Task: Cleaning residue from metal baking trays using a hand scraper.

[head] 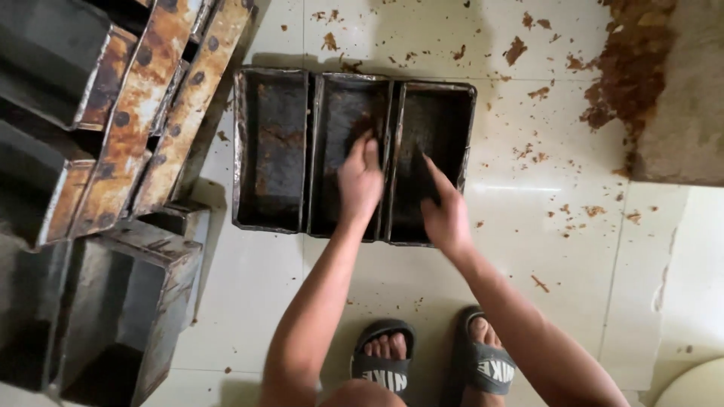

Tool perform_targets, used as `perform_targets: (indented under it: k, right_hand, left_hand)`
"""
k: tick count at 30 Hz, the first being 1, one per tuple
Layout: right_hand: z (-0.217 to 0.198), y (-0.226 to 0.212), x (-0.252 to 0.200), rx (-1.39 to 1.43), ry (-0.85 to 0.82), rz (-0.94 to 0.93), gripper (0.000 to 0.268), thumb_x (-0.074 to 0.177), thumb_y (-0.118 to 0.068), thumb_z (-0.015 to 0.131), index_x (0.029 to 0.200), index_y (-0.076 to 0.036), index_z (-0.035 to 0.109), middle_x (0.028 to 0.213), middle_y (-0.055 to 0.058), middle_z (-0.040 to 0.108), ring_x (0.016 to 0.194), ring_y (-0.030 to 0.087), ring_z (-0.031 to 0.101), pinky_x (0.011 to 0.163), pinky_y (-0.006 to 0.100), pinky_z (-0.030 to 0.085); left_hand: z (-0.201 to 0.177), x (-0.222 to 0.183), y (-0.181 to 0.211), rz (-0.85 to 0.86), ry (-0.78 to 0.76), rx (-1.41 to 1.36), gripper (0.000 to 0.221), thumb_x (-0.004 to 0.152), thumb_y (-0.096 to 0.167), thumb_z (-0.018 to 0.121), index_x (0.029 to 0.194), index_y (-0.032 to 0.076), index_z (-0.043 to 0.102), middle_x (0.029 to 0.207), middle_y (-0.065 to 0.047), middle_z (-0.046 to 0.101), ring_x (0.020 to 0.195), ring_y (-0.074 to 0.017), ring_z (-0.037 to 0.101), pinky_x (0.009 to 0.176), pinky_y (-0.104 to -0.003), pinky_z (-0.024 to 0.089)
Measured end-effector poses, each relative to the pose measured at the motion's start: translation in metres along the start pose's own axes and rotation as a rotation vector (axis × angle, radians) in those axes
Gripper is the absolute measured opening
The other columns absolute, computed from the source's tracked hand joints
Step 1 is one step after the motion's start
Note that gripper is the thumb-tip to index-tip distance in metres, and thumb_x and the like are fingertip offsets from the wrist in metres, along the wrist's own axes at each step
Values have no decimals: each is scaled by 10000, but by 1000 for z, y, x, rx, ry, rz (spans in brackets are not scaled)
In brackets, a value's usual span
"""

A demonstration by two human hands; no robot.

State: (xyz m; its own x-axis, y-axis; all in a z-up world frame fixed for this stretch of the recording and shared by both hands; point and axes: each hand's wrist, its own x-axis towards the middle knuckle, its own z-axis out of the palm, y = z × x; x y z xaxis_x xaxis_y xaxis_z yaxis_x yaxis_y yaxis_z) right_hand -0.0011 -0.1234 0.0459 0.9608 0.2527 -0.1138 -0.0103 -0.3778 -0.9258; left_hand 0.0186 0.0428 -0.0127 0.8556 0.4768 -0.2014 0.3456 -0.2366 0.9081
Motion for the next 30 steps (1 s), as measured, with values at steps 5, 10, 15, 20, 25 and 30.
perform_targets:
  k: [5,10,15,20,25,30]
  right_hand:
    - [-1,-13,-62,-791,-41,-489,644,907,-32,504,1522,-221,528,1377,189,599,1218,418,629,891,512,550]
    - [11,-21,-48,-1063,-18,-662,599,909,-171,553,1492,-306,530,1368,199,558,1260,426,565,863,496,459]
    - [10,-26,8,-1252,215,-711,514,958,-165,604,1453,-302,591,1269,156,608,1165,362,620,789,428,443]
    - [11,-33,12,-1180,173,-805,391,965,-149,550,1319,-280,652,1120,164,577,1068,399,611,732,476,456]
    - [13,-36,-5,-1182,158,-822,376,969,-157,535,1313,-260,646,1070,168,585,1010,389,617,710,464,447]
    - [19,1,50,-1516,439,-647,463,1005,-60,462,1453,-132,555,1281,214,555,1198,373,560,880,460,493]
  left_hand:
    - [-73,-60,60,-199,-633,600,539,859,425,575,1359,236,645,1054,-161,758,1067,-389,704,938,-558,551]
    - [-60,-99,-7,545,-270,765,292,747,358,672,870,94,666,710,-134,730,782,-305,760,1004,-441,487]
    - [-66,-100,11,699,-177,760,536,898,480,481,1096,9,645,662,-126,711,640,-275,735,710,-410,542]
    - [-66,-106,14,598,-278,795,503,882,495,508,1058,51,665,613,-98,699,581,-284,729,649,-415,556]
    - [-53,-104,-2,519,-342,772,499,883,500,484,1063,62,644,606,-103,686,559,-321,712,568,-418,541]
    - [-59,-101,11,519,-301,772,560,905,541,455,1108,45,617,643,-148,706,555,-346,721,550,-469,556]
